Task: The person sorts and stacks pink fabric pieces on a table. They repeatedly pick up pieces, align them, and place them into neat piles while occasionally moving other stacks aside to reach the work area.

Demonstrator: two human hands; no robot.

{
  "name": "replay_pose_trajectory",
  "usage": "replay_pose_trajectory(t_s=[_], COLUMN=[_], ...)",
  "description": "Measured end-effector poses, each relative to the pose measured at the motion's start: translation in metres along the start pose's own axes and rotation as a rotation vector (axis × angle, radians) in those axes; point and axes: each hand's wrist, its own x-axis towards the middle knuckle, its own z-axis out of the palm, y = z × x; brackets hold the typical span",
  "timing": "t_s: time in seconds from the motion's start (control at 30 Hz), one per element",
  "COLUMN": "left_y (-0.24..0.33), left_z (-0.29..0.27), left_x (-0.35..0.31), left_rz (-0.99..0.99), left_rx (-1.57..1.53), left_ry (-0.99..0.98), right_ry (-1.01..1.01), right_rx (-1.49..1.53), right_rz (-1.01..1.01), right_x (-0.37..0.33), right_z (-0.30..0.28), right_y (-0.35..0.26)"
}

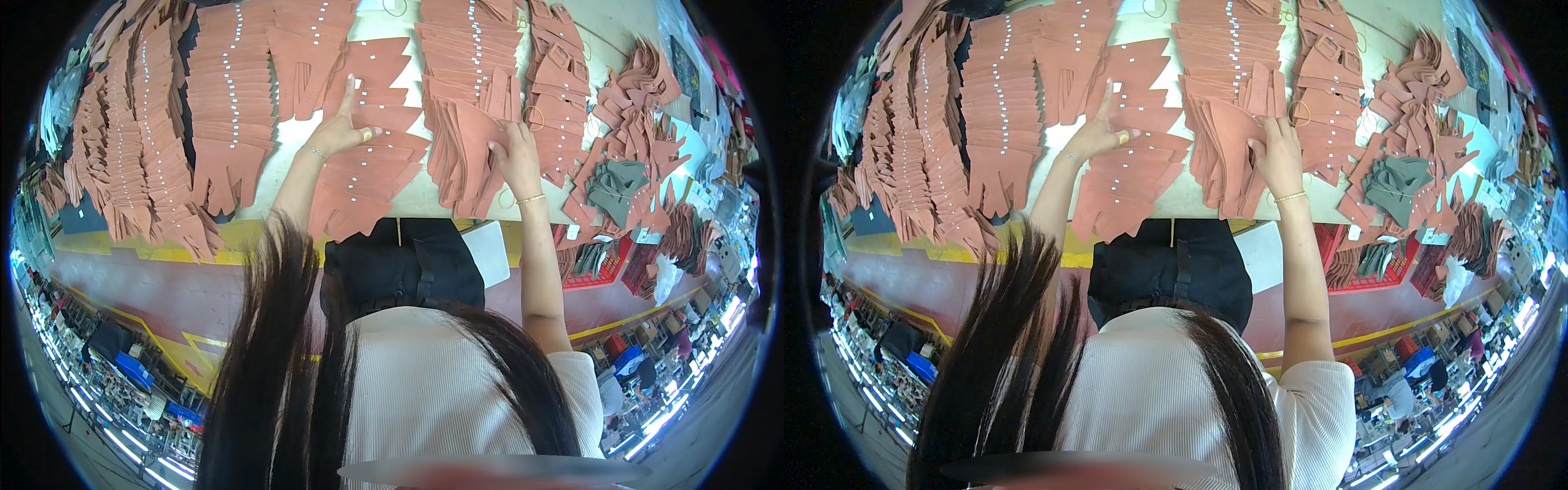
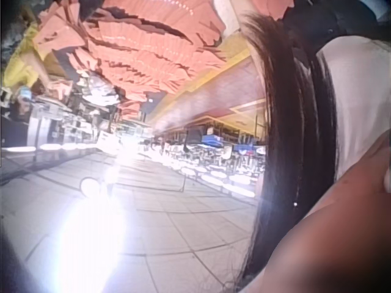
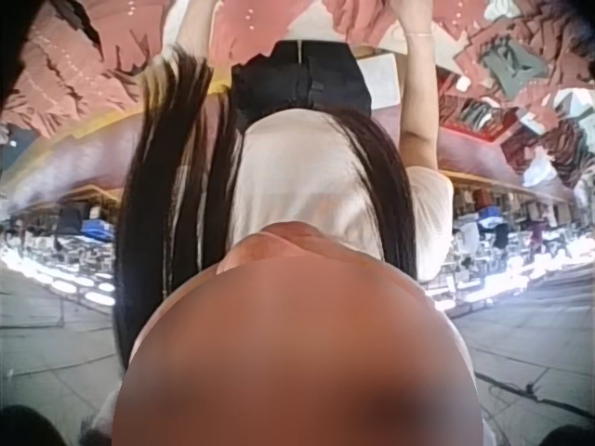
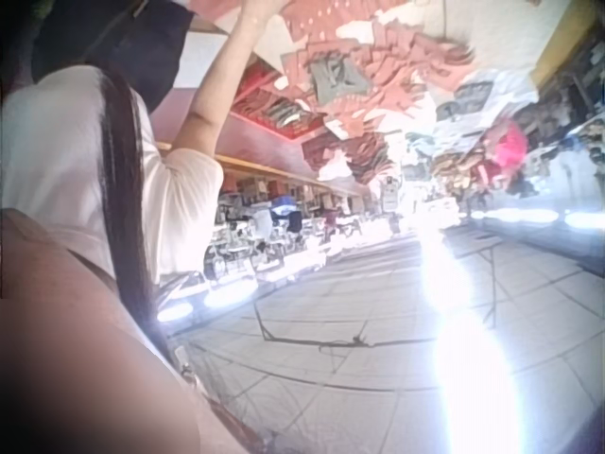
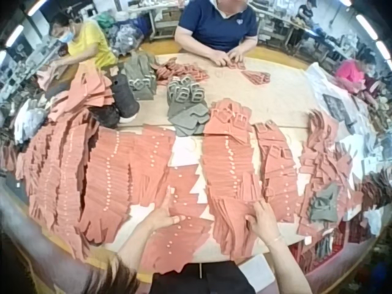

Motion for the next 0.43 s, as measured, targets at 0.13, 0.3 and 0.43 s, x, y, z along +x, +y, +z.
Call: replay_pose_trajectory(t_s=[0.13, 0.3, 0.43], left_y=[0.0009, 0.0034, 0.0093], left_z=[-0.0001, -0.0034, -0.0078], left_x=[-0.0015, -0.0037, -0.0068], left_rz=[-0.01, -0.038, -0.099], left_rx=[-0.041, -0.077, -0.089], left_ry=[0.012, -0.024, -0.079], right_ry=[-0.012, -0.009, -0.02], right_rx=[-0.006, 0.016, 0.01], right_rz=[0.0, -0.008, -0.002], right_x=[0.0011, 0.0014, 0.0018], right_z=[-0.001, -0.0013, -0.001], right_y=[0.0008, 0.0012, 0.002])
